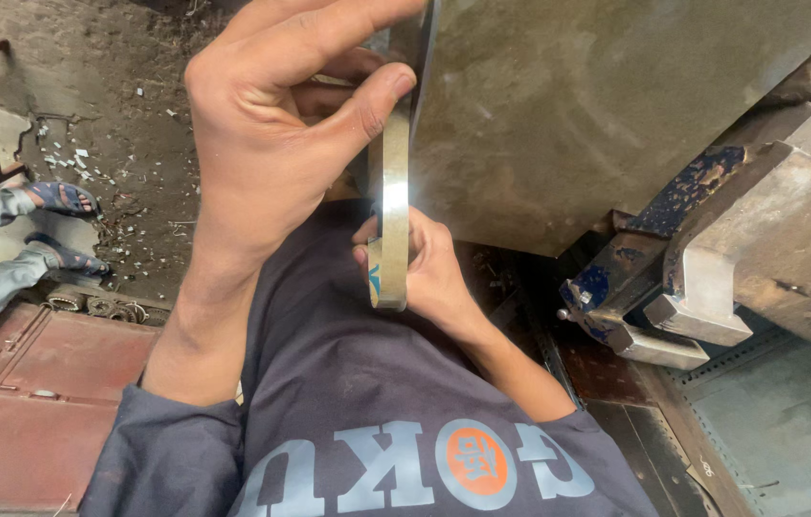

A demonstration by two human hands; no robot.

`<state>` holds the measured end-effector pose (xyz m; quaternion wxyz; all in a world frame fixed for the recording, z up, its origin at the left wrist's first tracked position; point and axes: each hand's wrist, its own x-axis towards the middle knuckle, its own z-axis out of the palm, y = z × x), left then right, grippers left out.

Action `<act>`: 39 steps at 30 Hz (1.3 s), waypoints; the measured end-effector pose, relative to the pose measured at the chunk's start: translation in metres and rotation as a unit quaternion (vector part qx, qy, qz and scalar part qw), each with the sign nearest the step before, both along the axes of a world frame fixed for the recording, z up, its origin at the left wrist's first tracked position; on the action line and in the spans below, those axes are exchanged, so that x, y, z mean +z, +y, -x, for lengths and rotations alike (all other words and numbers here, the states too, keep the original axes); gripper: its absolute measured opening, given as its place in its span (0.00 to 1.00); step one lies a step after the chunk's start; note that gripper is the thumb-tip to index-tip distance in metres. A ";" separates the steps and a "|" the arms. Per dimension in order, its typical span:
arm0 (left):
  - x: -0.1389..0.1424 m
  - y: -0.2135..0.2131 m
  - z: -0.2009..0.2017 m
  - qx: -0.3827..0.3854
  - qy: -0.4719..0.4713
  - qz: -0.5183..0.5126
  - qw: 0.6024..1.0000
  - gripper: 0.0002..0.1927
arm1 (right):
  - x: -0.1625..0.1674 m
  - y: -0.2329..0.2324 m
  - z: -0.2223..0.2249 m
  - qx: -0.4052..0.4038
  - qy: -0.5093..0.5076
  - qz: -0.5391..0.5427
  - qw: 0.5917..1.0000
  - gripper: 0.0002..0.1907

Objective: The person works on a cylindrical electrical component, tying white string around its copper windings and adjusting the wires. They then use scissors to cut a piece of cardboard and place it near the component.

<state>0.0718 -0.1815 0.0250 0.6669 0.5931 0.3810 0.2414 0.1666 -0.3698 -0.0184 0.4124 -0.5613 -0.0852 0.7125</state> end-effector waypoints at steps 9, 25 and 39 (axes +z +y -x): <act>0.006 0.007 -0.011 0.023 -0.027 0.041 0.999 0.17 | -0.006 0.010 -0.008 0.019 -0.077 -0.079 0.994 0.10; -0.016 0.018 -0.019 0.031 -0.053 -0.048 0.997 0.14 | -0.018 0.032 -0.023 -0.002 -0.033 -0.065 0.997 0.11; -0.022 0.026 -0.025 0.008 -0.048 -0.019 0.999 0.18 | -0.024 0.043 -0.032 -0.020 -0.039 -0.083 0.996 0.11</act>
